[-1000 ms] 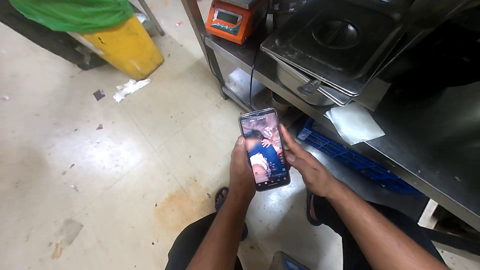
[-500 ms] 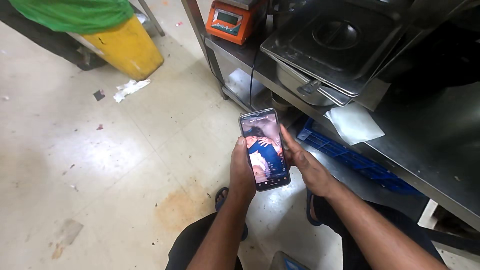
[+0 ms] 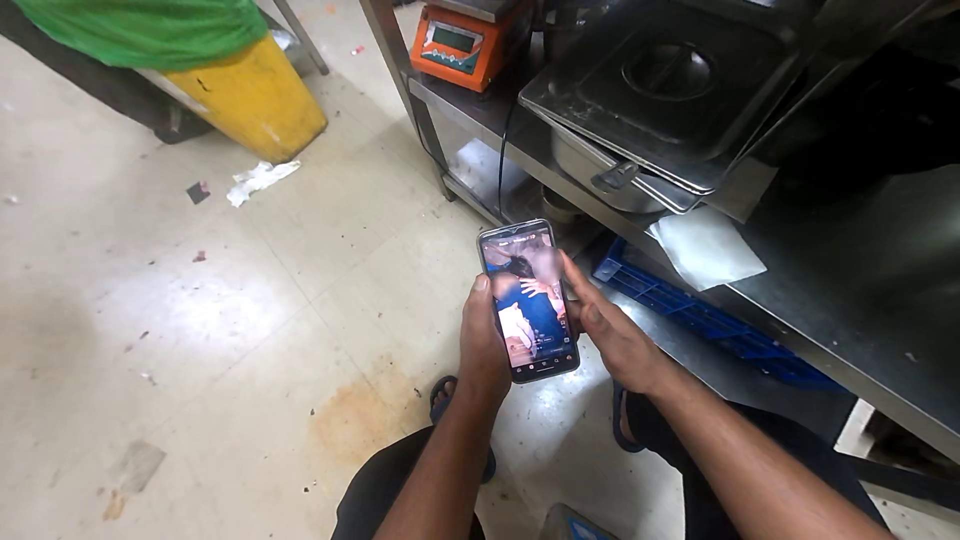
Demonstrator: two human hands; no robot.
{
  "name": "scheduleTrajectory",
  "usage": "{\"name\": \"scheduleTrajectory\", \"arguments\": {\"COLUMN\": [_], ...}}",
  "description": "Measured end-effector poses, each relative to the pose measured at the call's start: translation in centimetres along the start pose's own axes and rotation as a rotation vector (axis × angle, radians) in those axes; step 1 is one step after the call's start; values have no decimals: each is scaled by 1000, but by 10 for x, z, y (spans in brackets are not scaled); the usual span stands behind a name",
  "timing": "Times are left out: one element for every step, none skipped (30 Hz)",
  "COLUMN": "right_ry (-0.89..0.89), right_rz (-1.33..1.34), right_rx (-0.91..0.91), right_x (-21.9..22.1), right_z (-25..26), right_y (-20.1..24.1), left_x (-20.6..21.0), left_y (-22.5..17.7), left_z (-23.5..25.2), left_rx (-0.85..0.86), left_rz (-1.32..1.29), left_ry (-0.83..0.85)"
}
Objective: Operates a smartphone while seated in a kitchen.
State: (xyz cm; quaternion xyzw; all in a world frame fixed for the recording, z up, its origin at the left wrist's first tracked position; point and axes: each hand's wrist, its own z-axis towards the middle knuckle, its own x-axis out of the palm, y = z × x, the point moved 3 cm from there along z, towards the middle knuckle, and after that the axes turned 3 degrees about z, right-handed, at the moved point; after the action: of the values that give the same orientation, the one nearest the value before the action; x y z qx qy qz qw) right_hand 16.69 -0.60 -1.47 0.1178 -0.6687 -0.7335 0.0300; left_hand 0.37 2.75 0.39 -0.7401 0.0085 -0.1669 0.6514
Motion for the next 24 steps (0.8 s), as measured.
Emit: {"name": "scheduleTrajectory", "arguments": {"right_ry": [-4,-8,-9,-7,-14,-32,-55,-86,-115,-143,-164,-178,-197,-212,-222,-231,-235,-240,-244,-245,-249,-251,-255,-257], "right_rz": [0,-7,-16,-25,-32,-39,-44,-48,-58,-68,-71,-72,-75,-77,-81,-85,-86,-85,-82,-76,-67,-58,-54,-56], "right_rx": [2,4,4,4,4,2,6,5,5,9,20,30,36,40,40,37,30,24,22,25,33,43,50,59], "right_x": [0,0,0,0,0,0,0,-1,-1,-2,-2,-2,-2,-2,-2,-2,-1,-1,-1,0,0,0,0,1], "right_z": [0,0,-1,-1,-1,-1,-1,-1,-1,-1,-1,-1,-1,-1,-1,-1,-1,-1,-1,-1,-1,-1,-1,-1], "right_y": [1,1,2,2,1,1,1,1,2,3,3,4,4,3,3,4,4,4,4,4,4,3,4,4], "left_x": [0,0,0,0,0,0,0,0,0,1,2,2,2,3,3,3,3,3,3,3,4,4,4,4], "left_y": [0,0,1,1,1,1,2,3,4,4,5,5,5,5,5,5,4,4,4,4,4,4,4,4], "left_z": [0,0,0,0,0,0,0,0,0,0,0,0,1,1,1,1,1,0,0,0,1,1,1,1], "left_rx": [1,3,7,8,7,4,-3,-13,-23,-32,-40,-41,-39,-38,-39,-39,-36,-32,-29,-30,-30,-26,-24,-21], "left_rz": [-1,-3,-3,-3,-2,3,10,14,20,26,32,33,28,23,22,24,27,30,35,34,34,34,35,36], "left_ry": [2,1,3,8,13,18,22,30,38,43,47,52,60,61,57,55,56,58,62,64,67,68,67,66]}}
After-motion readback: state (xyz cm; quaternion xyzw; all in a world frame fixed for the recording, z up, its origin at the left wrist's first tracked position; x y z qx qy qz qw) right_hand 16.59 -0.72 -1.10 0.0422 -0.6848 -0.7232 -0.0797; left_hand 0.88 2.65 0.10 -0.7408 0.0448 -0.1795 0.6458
